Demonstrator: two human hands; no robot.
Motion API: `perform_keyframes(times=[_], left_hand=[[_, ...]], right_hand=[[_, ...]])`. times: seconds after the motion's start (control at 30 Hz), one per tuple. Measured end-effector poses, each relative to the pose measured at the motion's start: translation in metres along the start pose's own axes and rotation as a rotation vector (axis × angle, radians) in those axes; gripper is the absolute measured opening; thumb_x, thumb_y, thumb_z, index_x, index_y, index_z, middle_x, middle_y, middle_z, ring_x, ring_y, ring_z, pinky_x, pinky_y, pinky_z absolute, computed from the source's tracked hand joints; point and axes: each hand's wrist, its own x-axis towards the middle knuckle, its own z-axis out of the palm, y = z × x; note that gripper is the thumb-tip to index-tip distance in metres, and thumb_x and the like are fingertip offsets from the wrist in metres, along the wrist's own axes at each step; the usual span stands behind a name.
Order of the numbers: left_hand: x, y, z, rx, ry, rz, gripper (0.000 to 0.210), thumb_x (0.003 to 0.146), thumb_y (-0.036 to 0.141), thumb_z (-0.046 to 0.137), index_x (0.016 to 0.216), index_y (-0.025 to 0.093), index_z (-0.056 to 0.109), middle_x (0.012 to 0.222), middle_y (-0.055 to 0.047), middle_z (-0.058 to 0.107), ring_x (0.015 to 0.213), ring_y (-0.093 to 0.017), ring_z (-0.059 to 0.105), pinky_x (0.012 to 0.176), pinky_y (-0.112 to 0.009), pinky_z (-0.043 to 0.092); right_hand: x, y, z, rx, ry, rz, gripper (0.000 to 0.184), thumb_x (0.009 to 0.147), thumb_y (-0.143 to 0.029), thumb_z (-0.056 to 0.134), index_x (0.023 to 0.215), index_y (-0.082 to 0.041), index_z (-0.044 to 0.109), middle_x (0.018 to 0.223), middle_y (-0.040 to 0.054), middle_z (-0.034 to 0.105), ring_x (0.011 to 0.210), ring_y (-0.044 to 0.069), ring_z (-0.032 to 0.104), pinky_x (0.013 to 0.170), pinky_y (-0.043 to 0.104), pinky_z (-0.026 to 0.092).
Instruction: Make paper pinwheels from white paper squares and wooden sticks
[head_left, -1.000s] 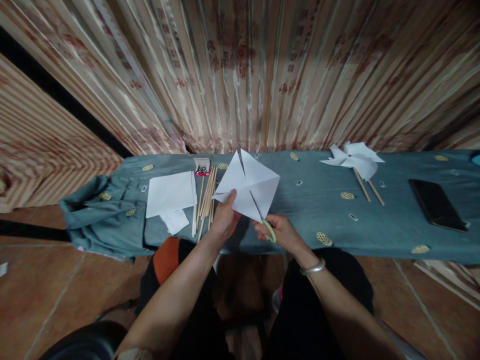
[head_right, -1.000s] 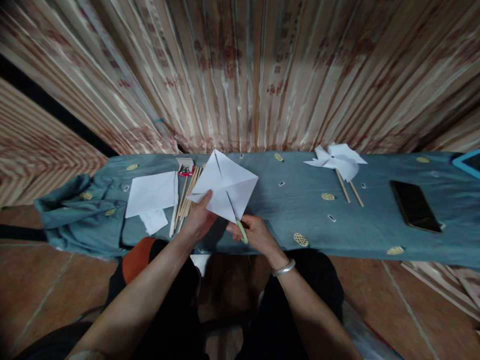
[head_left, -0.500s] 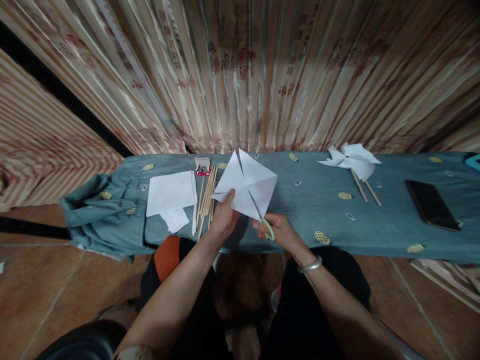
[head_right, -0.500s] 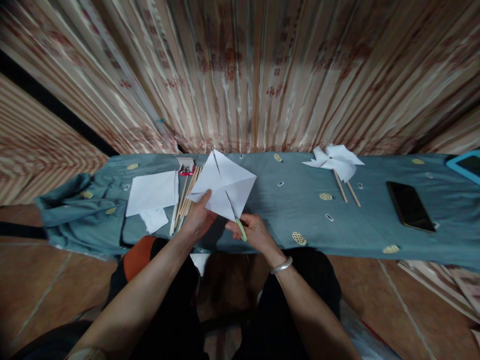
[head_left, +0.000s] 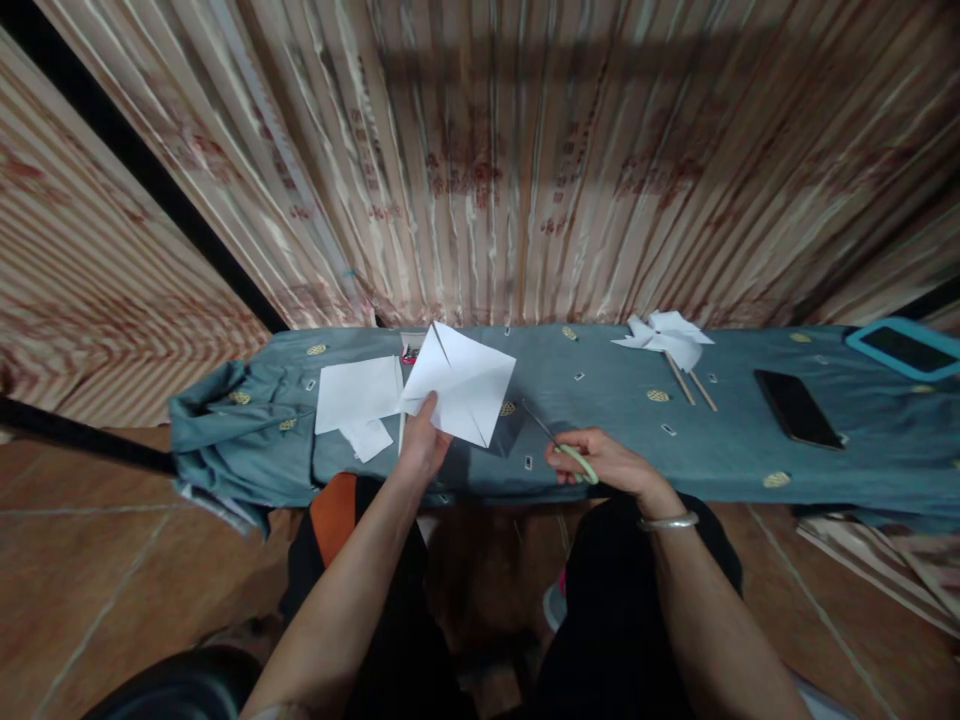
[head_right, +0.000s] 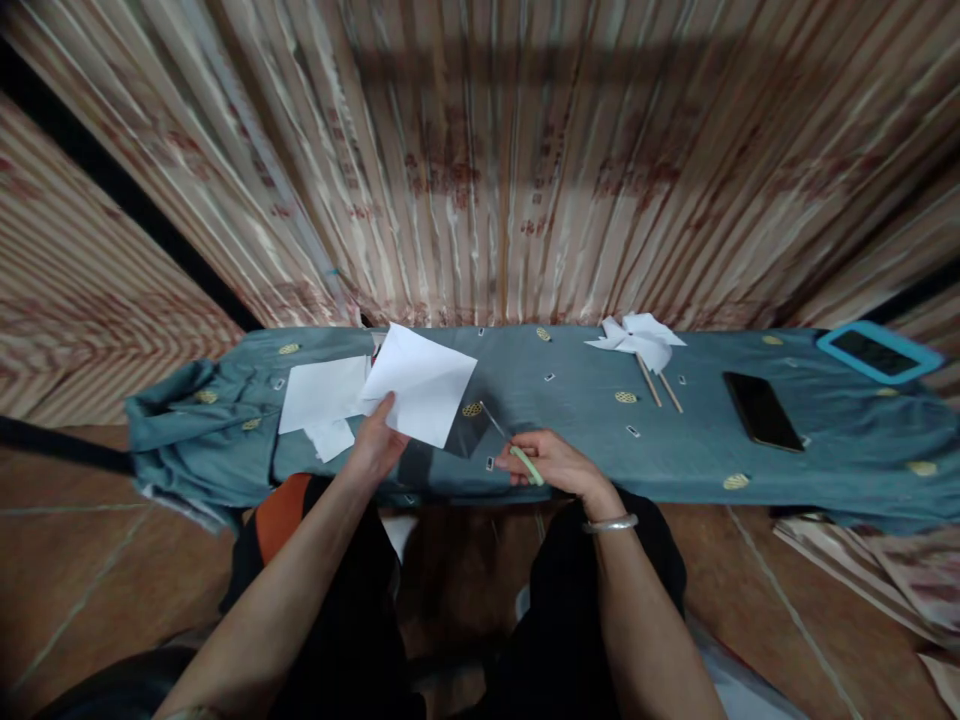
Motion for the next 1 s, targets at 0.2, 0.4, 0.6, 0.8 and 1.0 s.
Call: perform_keyframes(times=[0.2,0.4,0.6,0.8,1.0], left_hand=[[-0.025,0.008,-0.01,0.155,-0.085,0.027,0.031,0.083,0.008,0.063,0.113,0.014,0.064,0.098,-0.008,0.075,0.088,-0.019,0.073,0.092,-0.033,0.055],[-0.025,0.003,-0.028,0.423,-0.271,0.032,0.038,0.071,0.02,0.075,0.107,0.015,0.066,0.096,-0.008,0.075,0.089,-0.022,0.072,0.089,-0.035,0.054],[-0.025,0.019,-0.017,0.519,-0.336,-0.019,0.036,0.067,0.027,0.08,0.099,0.015,0.068,0.094,-0.01,0.075,0.089,-0.024,0.071,0.086,-0.035,0.055],[-0.05,0.038,-0.003,0.35,-0.476,-0.145,0.048,0.073,0.051,0.073,0.107,0.018,0.066,0.11,-0.012,0.071,0.105,-0.029,0.067,0.09,-0.042,0.054],[-0.068,0.01,0.007,0.428,-0.497,0.027,0.054,0.058,0.027,0.087,0.108,0.021,0.066,0.125,-0.01,0.066,0.114,-0.029,0.063,0.096,-0.04,0.05]], right_hand=[[-0.002,-0.01,0.002,0.123,0.532,-0.28,0.059,0.051,-0.057,0.083,0.091,-0.018,0.065,0.07,-0.0004,0.068,0.06,0.013,0.057,0.054,0.024,0.041],[0.015,-0.026,0.021,0.106,0.436,-0.385,0.055,0.051,-0.045,0.086,0.094,-0.017,0.066,0.071,-0.0016,0.068,0.06,0.012,0.057,0.054,0.024,0.042],[0.031,-0.035,0.028,0.217,0.322,-0.33,0.045,0.048,-0.041,0.088,0.078,-0.016,0.066,0.062,-0.0029,0.066,0.056,0.012,0.057,0.05,0.023,0.042],[0.044,-0.047,0.031,0.543,0.522,-0.408,0.048,0.042,-0.042,0.088,0.077,-0.018,0.064,0.066,-0.0018,0.069,0.057,0.013,0.06,0.057,0.026,0.047],[0.049,-0.05,0.046,0.638,0.611,-0.45,0.05,0.047,-0.052,0.084,0.078,-0.02,0.062,0.069,0.0008,0.071,0.063,0.017,0.063,0.06,0.029,0.048]])
